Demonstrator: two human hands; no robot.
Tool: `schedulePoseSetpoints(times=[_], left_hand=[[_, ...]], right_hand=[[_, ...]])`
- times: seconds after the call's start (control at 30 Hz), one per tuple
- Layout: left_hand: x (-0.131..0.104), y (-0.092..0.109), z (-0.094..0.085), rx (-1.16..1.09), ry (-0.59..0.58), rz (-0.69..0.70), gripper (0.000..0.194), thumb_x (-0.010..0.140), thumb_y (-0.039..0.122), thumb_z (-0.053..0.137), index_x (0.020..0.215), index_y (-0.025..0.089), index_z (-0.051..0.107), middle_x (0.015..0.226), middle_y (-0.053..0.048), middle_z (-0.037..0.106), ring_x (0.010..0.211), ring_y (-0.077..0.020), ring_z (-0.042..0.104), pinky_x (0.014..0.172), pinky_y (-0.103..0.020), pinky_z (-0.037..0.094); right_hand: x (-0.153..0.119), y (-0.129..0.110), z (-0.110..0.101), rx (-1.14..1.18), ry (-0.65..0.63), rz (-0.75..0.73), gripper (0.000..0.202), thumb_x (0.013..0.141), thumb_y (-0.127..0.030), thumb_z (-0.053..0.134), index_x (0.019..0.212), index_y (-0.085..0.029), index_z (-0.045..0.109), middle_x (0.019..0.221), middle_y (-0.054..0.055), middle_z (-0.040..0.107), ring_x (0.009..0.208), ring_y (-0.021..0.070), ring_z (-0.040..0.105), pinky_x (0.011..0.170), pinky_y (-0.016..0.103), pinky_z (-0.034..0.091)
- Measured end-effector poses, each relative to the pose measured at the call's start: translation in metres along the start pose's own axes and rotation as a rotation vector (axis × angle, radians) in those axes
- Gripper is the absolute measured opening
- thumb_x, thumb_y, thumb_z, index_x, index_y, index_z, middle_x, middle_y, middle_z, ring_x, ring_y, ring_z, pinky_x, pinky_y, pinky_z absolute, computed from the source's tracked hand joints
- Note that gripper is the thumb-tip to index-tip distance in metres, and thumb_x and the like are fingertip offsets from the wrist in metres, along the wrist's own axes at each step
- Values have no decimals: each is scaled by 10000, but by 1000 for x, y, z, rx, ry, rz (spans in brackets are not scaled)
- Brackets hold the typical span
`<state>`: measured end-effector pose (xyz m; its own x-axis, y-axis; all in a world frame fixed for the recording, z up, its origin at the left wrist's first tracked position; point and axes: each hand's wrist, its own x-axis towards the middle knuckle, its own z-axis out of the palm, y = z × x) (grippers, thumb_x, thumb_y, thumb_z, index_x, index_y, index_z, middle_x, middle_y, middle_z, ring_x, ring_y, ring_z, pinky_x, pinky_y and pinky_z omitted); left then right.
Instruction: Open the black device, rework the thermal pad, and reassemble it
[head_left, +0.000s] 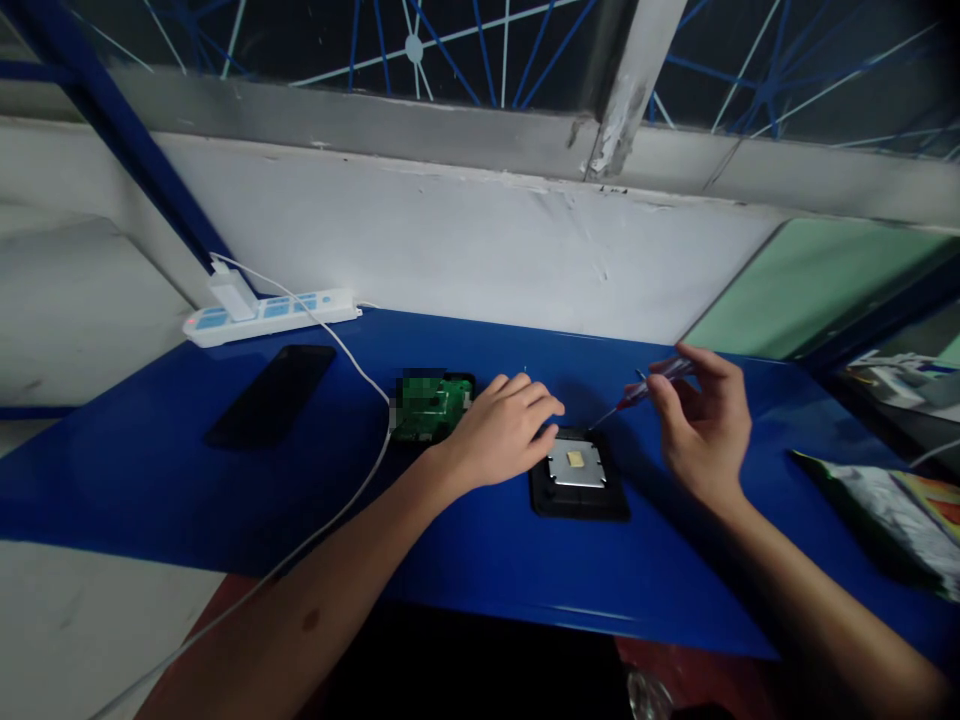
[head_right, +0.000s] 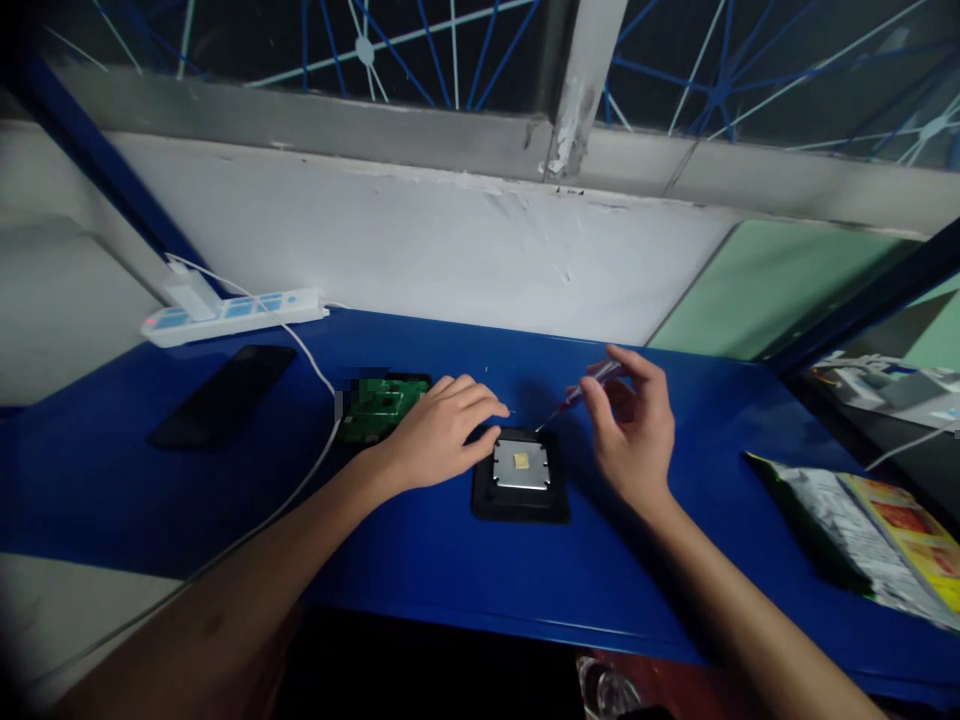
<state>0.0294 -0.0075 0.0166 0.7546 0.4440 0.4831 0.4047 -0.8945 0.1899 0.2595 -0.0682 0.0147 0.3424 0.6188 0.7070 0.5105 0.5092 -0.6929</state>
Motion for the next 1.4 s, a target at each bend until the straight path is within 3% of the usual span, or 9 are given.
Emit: schedulePoseSetpoints(times=[0.13,0.27,0.47,0.8,1.07,1.4], left_hand=[[0,16,3,-75,-27,74,187,992,256,541,1106,181,669,1084,-36,712,1012,-211,603,859,-363,438],[1,23,4,-126,-53,123,180,957,285,589,1070,178,680,1091,-52,703,1017,-222,598,867,-371,448],[1,29,7,-155,-115,175,219,922,389,666,1016,195,707,1090,-59,703,1023,-240,594,899,-386,447],[1,32,11,-174,-161,202,235,913,387,696,1065,209,722,1135,-66,689,1105,-263,568,957,-411,456],[0,31,13,-168,-198,171,323,907,393,695,1172,209,697,1186,-89,659,1148,-276,547,996,-434,464],[0,30,15,-171,-216,183,264,915,389,693,1119,224,722,1193,-80,657,1147,-272,542,997,-434,463]], right_hand=[[-13,-5,-23,-39,-34,-16,443,889,-199,706,1302,-295,576,1001,15,669,745,160,733,738,353,654],[-23,-7,-32,-20,-69,-77,486,882,-147,695,1320,-321,573,1001,12,641,759,164,726,719,368,658],[-26,-10,-33,-61,-135,-118,530,877,-92,686,1341,-320,569,993,18,632,800,169,702,705,368,638],[-26,-14,-32,-84,-216,-196,537,881,-134,697,1367,-314,559,1001,46,646,857,201,684,731,413,634],[-27,-13,-31,-68,-224,-202,566,876,-123,704,1382,-323,550,1027,54,653,848,202,694,733,414,641],[-26,-15,-31,-74,-228,-187,560,884,-120,691,1387,-318,544,1031,54,647,862,202,688,742,420,639]])
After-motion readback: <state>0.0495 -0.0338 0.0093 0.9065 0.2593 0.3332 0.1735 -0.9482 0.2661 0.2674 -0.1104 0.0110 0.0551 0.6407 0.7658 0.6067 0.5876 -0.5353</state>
